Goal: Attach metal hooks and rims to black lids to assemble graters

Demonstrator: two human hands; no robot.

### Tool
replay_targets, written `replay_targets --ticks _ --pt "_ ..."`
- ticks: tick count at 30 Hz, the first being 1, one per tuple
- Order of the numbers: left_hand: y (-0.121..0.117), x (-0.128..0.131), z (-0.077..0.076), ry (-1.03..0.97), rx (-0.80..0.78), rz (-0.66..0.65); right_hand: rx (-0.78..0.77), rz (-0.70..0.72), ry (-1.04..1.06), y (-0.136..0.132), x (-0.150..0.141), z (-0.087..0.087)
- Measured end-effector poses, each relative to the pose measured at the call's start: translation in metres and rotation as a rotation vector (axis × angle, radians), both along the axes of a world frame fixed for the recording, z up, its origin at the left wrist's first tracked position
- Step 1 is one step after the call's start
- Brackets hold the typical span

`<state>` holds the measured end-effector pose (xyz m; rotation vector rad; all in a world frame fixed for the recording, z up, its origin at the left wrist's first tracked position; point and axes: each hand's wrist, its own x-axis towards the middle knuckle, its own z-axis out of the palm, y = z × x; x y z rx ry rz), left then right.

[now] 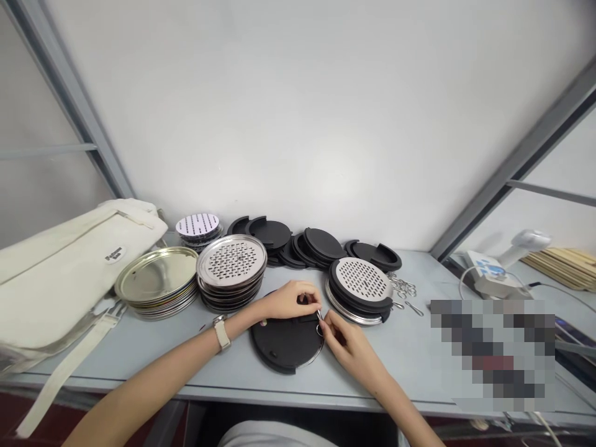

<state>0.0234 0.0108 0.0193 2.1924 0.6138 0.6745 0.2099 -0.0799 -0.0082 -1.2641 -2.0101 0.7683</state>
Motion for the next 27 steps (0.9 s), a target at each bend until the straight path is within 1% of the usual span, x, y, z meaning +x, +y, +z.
replay_targets --ticks 6,14,19,24,27 --pt "0.0017 0.0007 0.0003 0.036 -0.019 -0.016 0.053 0.000 -0.064 -0.0013 -0.0015 0.0015" --pt "0.0002 0.0000 0.0003 0.105 0.058 0.024 0.081 0.011 -0.108 -0.0014 -0.0030 0.0021" --pt "-0.0001 0.0013 0.0011 0.120 0.133 0.034 0.131 0.004 -0.155 -0.0021 -0.0033 -0.0005" --pt "0.0001 0.0019 0.0016 0.134 0.143 0.031 0.182 -0.003 -0.186 -0.0023 -0.0031 -0.0034" --pt "-0.0005 0.0023 -0.0009 0.159 0.143 0.061 0.192 -0.002 -0.214 -0.0024 -0.0035 -0.0037"
